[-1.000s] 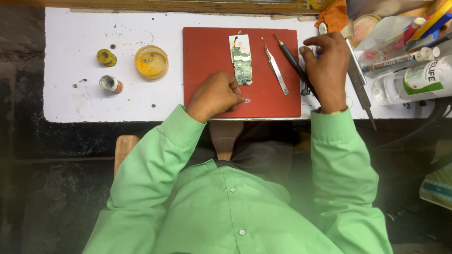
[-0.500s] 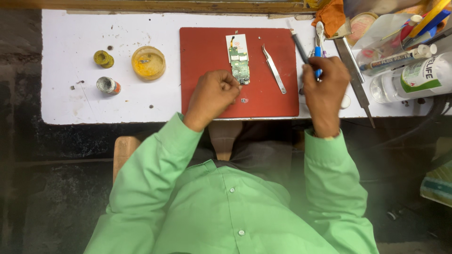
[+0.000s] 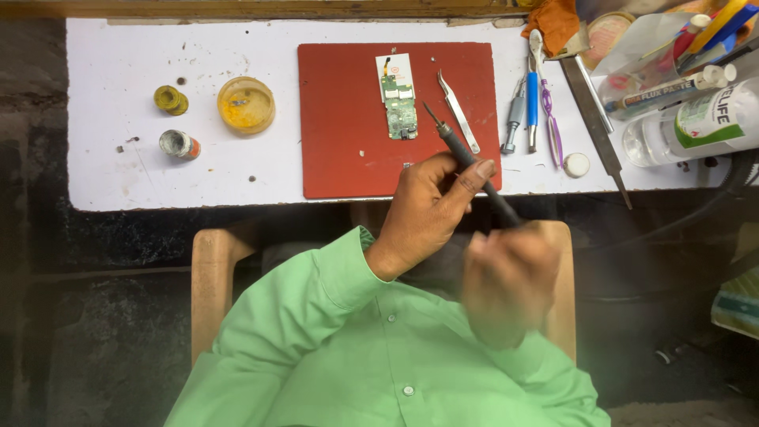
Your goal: The person cleans a small electronic component with a toothbrush and liquid, then uses tweezers to place a tiny part onto the component. They apply flux and solder the part with a soldering iron, then clean the area again with the toothbrush and a blue tool.
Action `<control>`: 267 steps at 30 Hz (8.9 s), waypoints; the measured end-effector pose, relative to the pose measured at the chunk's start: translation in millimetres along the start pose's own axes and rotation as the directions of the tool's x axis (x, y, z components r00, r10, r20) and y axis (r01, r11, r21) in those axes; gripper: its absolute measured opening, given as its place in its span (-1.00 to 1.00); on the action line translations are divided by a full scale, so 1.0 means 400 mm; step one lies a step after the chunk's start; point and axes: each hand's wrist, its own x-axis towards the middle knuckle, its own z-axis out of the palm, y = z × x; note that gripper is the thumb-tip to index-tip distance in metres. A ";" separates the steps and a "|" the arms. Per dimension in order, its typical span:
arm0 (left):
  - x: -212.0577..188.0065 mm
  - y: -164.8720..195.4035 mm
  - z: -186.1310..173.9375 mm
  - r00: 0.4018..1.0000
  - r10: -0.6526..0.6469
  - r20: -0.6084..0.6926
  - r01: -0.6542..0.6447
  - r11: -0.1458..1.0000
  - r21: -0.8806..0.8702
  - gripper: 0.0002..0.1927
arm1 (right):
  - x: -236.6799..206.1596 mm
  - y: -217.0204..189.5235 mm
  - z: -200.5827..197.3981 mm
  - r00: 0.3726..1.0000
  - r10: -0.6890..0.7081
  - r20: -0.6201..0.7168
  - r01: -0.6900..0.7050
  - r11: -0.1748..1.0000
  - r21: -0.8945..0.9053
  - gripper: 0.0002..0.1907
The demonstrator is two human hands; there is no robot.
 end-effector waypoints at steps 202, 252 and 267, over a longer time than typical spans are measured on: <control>0.118 -0.045 -0.246 0.989 -0.145 -0.018 0.112 0.680 0.724 -0.90 | 0.063 0.234 0.105 0.908 0.045 0.417 -0.282 0.802 0.526 -0.82; 0.121 -0.046 -0.251 0.992 -0.127 -0.003 0.091 0.692 0.716 -0.89 | 0.063 0.245 0.115 0.909 0.028 0.416 -0.266 0.807 0.528 -0.81; 0.122 -0.051 -0.253 0.993 -0.121 0.007 0.081 0.708 0.702 -0.91 | 0.064 0.239 0.114 0.908 0.044 0.416 -0.274 0.813 0.513 -0.81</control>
